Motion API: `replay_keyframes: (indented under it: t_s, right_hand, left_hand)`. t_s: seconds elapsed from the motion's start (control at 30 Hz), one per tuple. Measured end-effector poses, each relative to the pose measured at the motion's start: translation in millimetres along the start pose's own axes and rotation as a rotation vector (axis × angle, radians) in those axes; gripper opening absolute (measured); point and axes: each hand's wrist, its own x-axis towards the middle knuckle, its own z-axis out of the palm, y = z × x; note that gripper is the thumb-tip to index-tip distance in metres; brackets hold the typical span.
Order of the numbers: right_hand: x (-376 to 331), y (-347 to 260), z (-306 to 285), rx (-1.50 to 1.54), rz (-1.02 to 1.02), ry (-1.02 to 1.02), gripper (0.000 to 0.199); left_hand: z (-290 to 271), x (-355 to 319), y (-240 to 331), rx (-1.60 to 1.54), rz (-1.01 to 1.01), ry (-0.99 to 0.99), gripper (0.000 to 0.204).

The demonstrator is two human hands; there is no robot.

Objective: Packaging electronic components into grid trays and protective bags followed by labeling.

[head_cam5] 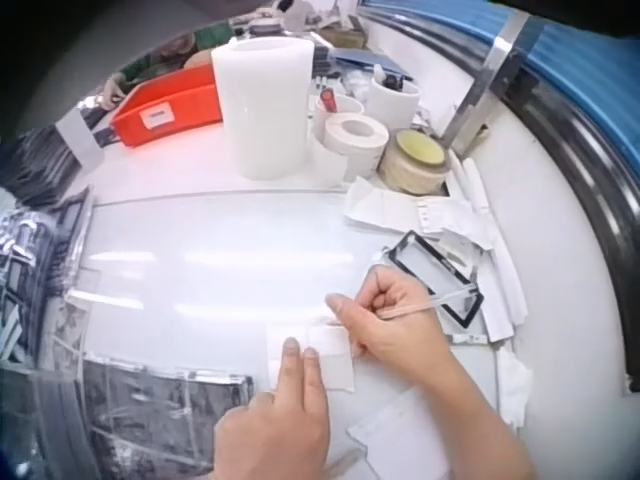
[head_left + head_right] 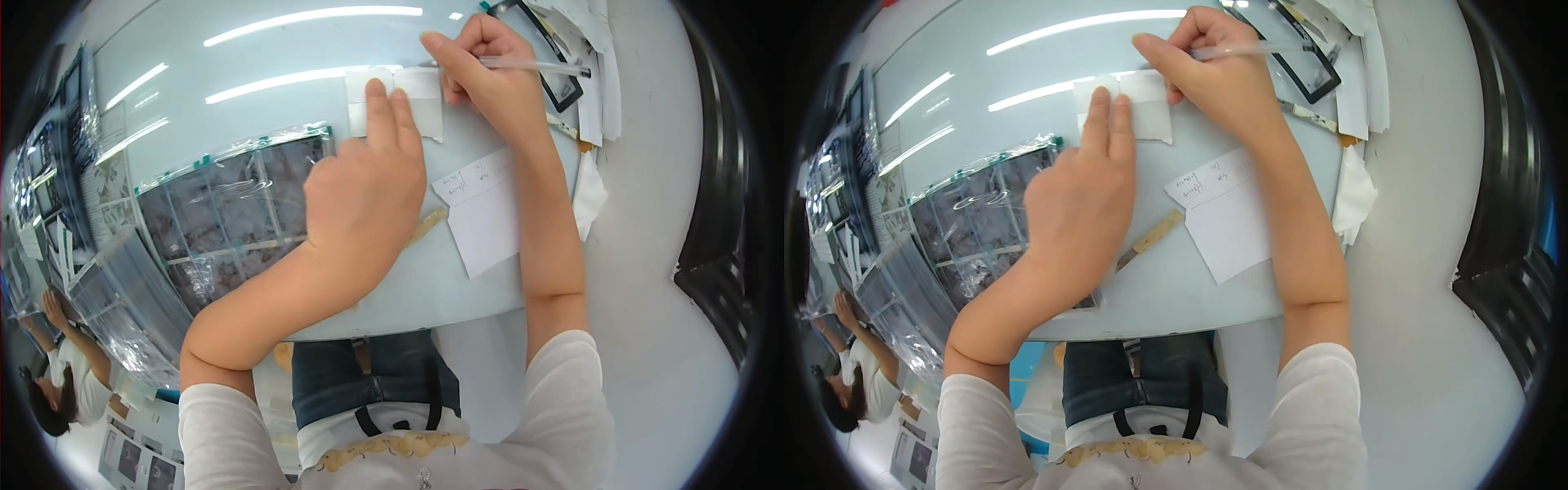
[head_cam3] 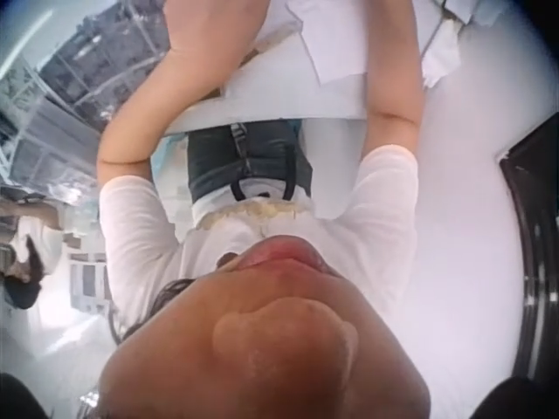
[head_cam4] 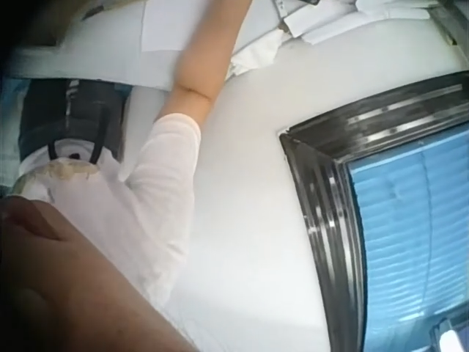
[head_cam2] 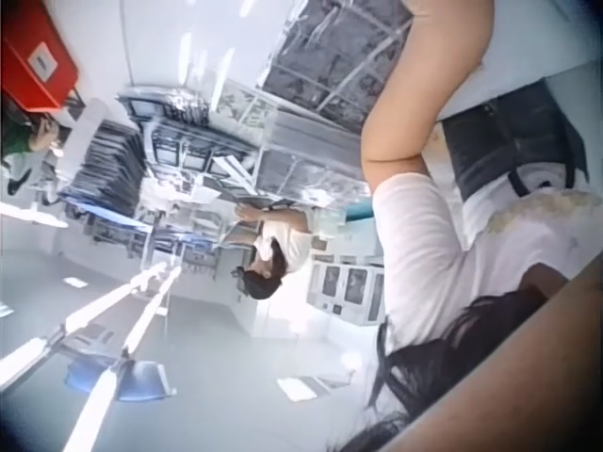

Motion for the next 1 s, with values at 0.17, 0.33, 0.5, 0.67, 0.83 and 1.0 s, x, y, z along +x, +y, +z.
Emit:
replay_keyframes:
  t_s: [0.17, 0.33, 0.5, 0.67, 0.83, 1.0]
  right_hand:
    - [6, 6, -2, 0.161, 0.083, -0.092, 0.026]
    - [7, 9, -4, 0.235, 0.059, -0.143, 0.026]
    - [5, 5, -3, 0.177, 0.075, -0.132, 0.026]
    - [6, 7, -3, 0.172, 0.055, -0.133, 0.026]
    - [8, 5, -5, 0.102, 0.047, -0.095, 0.024]
    - [5, 4, 8, 0.026, -0.035, 0.015, 0.029]
  left_hand:
    - [2, 2, -3, -0.127, -0.011, 0.032, 0.050]
    - [8, 3, -1, -0.101, 0.007, 0.096, 0.049]
    - [8, 3, -2, -0.068, 0.027, 0.082, 0.049]
    - [6, 3, 0, -0.088, 0.006, 0.043, 0.051]
    - [6, 4, 0, -0.062, 0.025, 0.036, 0.053]
    - [8, 3, -2, -0.043, 0.007, 0.027, 0.054]
